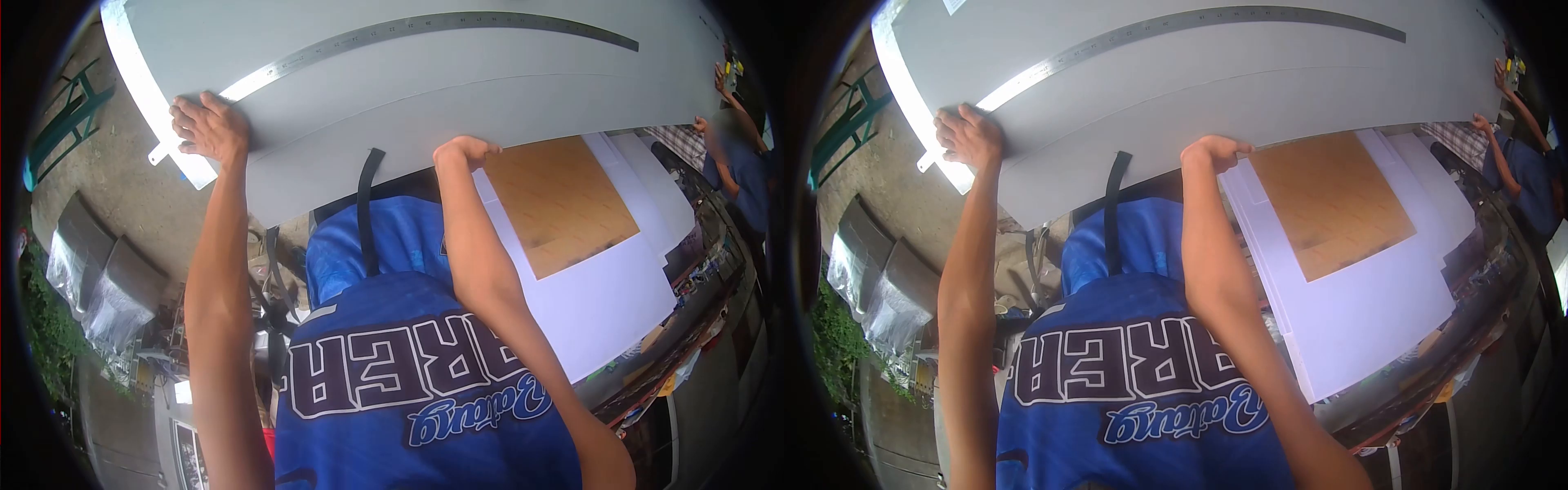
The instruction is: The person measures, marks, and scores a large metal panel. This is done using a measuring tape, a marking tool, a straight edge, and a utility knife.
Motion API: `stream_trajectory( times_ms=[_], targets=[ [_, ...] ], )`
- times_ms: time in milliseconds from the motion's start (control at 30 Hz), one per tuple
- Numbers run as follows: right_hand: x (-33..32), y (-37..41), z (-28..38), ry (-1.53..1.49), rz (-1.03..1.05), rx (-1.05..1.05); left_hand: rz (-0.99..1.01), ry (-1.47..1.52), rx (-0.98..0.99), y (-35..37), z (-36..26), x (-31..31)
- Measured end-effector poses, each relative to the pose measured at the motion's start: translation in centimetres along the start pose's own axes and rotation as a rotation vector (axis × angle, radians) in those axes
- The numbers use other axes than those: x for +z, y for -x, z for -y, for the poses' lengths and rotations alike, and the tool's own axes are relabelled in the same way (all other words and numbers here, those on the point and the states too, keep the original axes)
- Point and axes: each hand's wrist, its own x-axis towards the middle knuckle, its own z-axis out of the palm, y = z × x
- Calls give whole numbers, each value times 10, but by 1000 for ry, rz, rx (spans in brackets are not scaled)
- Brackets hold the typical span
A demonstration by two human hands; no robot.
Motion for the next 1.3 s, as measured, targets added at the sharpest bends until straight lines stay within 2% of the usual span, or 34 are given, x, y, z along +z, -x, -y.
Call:
stream_trajectory(
  times_ms=[100,133,233,367,467,767,900,967,1033,1100,1300],
  targets=[
    [-2,3,2,226,-125,-19,-18,-127,240,-4,3,-2],
    [-2,2,2,55,-33,-27,-7,-114,294,-8,3,0],
    [-1,-9,-1,60,-38,-27,63,34,297,-8,-4,-2],
    [-8,-13,-5,68,-67,-2,74,32,278,-5,-7,-9],
    [-1,-10,-3,-62,48,-31,71,21,266,-8,-8,-5],
    [0,-3,1,-49,16,-32,97,-11,260,-7,-9,-5],
    [2,-26,-8,-43,193,-97,108,-12,265,0,-10,-11],
    [31,-54,-33,-26,322,-144,90,-20,271,-6,-7,-10],
    [59,-57,-43,-275,475,-151,56,-35,265,-6,-4,-4],
    [75,-68,-53,-569,745,-35,52,-33,255,-6,-3,-1],
    [111,-79,-62,-430,855,4,49,-12,247,-4,-6,-6]
  ],
)
